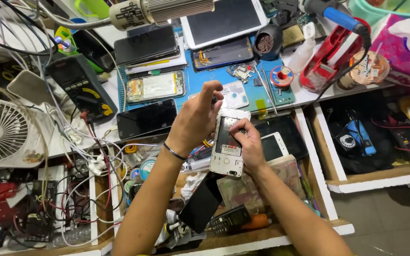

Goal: Disassembling a mobile phone on a repair bench using a small tool to remove or inspect components.

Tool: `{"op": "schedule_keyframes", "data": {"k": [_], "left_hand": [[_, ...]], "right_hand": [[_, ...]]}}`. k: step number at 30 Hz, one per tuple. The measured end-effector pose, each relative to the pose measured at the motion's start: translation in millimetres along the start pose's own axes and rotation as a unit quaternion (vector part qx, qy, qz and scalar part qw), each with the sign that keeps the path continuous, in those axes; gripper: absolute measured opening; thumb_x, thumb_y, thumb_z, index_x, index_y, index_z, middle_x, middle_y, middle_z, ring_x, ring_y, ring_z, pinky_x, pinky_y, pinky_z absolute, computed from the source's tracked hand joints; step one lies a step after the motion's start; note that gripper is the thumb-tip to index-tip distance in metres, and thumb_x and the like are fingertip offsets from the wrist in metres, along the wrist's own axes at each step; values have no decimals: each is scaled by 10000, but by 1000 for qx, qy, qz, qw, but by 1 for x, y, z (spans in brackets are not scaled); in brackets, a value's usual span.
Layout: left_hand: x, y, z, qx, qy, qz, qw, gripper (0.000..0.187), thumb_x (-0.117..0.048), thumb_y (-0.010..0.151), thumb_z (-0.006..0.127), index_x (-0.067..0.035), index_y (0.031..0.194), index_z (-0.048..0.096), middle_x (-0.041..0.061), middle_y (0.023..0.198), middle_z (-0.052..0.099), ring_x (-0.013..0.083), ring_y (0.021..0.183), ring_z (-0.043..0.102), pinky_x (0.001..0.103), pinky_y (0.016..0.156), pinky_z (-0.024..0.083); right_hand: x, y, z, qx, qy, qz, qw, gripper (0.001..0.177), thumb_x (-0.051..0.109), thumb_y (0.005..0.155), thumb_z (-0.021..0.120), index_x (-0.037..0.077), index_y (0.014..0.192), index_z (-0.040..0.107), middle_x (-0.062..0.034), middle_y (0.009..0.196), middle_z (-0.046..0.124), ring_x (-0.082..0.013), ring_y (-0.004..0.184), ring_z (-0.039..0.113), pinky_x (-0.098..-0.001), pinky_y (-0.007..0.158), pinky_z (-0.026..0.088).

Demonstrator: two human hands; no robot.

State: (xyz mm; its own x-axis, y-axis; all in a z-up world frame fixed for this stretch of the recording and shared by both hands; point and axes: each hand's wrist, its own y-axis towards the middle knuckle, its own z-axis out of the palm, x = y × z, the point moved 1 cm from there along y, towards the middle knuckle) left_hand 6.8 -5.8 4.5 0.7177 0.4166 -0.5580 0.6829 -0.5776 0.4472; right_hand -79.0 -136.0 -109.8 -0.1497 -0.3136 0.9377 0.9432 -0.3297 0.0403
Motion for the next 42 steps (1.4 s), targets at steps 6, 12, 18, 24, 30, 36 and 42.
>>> {"op": "schedule_keyframes", "data": {"k": [6,12,18,24,30,36,42], "left_hand": [[-4,-1,-6,-23,-52,-12,998,359,22,962,620,-111,1241,436,175,965,730,401,841,740,469,703,624],[-16,-13,-10,-50,-212,-75,973,356,-24,955,654,-129,1214,433,109,978,750,313,851,750,421,785,618],[-11,-22,-2,-23,-280,-95,955,396,58,937,640,-76,1242,426,175,967,734,265,721,749,399,722,643],[-6,-46,-10,-221,-326,-101,913,549,-54,1049,486,-143,1498,183,110,934,620,220,753,678,402,742,672],[1,-98,15,-62,-180,-319,928,370,-469,882,765,-144,730,672,53,584,640,177,594,606,279,585,473],[4,-111,32,-23,-318,-335,887,336,-341,916,763,-129,668,683,17,527,624,79,579,538,231,541,422],[-23,-100,-31,-195,-355,-368,837,305,-240,924,747,-132,659,641,-37,544,541,85,596,481,251,566,409]], "right_hand": [[27,-9,18,-3,-18,-6,1000,56,23,916,606,46,933,655,-44,887,566,-131,911,525,-302,902,453],[93,-24,55,-37,34,19,999,304,252,1039,482,21,1012,678,-88,955,614,-143,952,546,-283,957,438],[0,-6,4,-12,27,41,999,254,269,1041,593,44,934,641,-26,809,537,-101,775,527,-234,747,478],[91,-23,53,-16,100,47,994,291,240,1060,551,95,816,490,-3,648,550,-53,593,610,-153,578,518],[-12,0,-2,-5,21,9,1000,309,299,1096,517,136,839,463,34,660,489,-29,585,539,-166,557,481],[-8,-7,6,31,17,3,999,319,322,1099,513,130,849,464,30,664,473,-53,598,532,-181,565,467],[16,32,-1,62,-133,-107,983,238,279,1047,616,112,882,657,-172,1625,358,-399,1428,422,-537,1156,348]]}}
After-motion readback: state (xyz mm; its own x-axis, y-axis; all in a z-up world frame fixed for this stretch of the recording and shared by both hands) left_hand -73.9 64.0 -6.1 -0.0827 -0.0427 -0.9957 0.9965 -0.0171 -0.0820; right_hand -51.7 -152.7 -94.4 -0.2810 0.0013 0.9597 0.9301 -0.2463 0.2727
